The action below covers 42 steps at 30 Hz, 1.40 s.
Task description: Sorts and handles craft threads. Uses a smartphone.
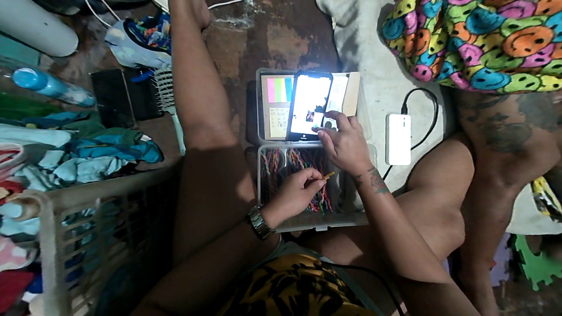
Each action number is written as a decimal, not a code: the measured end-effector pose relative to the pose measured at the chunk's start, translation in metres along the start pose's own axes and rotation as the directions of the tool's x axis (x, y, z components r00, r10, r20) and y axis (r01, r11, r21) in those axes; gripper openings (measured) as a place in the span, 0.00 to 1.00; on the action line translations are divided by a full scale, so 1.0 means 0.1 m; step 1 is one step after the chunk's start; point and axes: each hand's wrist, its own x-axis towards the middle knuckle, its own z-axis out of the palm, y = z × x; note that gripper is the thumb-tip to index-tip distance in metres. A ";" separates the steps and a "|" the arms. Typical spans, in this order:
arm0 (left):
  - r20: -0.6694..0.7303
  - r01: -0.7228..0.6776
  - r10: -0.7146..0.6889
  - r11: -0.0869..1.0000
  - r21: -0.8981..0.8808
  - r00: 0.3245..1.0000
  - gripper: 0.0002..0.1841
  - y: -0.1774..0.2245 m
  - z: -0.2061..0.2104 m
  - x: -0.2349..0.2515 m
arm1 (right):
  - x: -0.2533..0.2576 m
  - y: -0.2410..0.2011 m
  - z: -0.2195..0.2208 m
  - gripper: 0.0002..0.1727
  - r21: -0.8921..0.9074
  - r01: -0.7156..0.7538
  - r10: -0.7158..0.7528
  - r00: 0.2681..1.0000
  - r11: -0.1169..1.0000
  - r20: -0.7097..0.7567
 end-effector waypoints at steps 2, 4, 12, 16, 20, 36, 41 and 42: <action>-0.001 0.004 -0.004 1.000 0.001 1.000 0.10 0.00 0.00 0.00 | 0.00 0.00 0.00 0.28 -0.002 0.002 -0.002 1.000 1.000 -0.001; 0.000 0.008 -0.008 1.000 0.002 1.000 0.10 0.01 0.00 0.00 | 0.00 0.00 0.00 0.27 -0.001 0.003 -0.003 1.000 1.000 0.002; -0.002 0.003 -0.003 1.000 -0.004 1.000 0.11 0.00 0.01 0.00 | 0.00 0.00 0.00 0.27 0.010 0.000 0.000 1.000 1.000 -0.002; 0.001 0.011 -0.011 1.000 -0.004 1.000 0.11 0.00 0.01 0.00 | 0.00 0.00 0.01 0.27 0.002 -0.001 0.001 1.000 1.000 -0.004; -0.018 0.012 -0.012 1.000 0.025 1.000 0.11 0.00 0.00 0.00 | -0.05 0.04 -0.07 0.27 0.202 -0.012 0.030 0.996 0.979 -0.085; 0.080 0.187 -0.170 0.846 -0.499 0.982 0.08 0.08 0.01 0.00 | -0.87 -0.47 -0.14 0.07 0.929 -0.363 0.319 0.890 0.065 0.325; 0.033 0.064 -0.057 0.970 -0.236 0.998 0.05 0.08 0.00 0.02 | -0.85 -0.51 -0.13 0.05 0.915 -0.320 0.406 0.823 -0.244 0.396; 0.024 0.016 -0.012 0.989 -0.145 1.000 0.06 0.06 0.00 0.02 | -0.84 -0.52 -0.12 0.05 0.918 -0.317 0.414 0.822 -0.238 0.391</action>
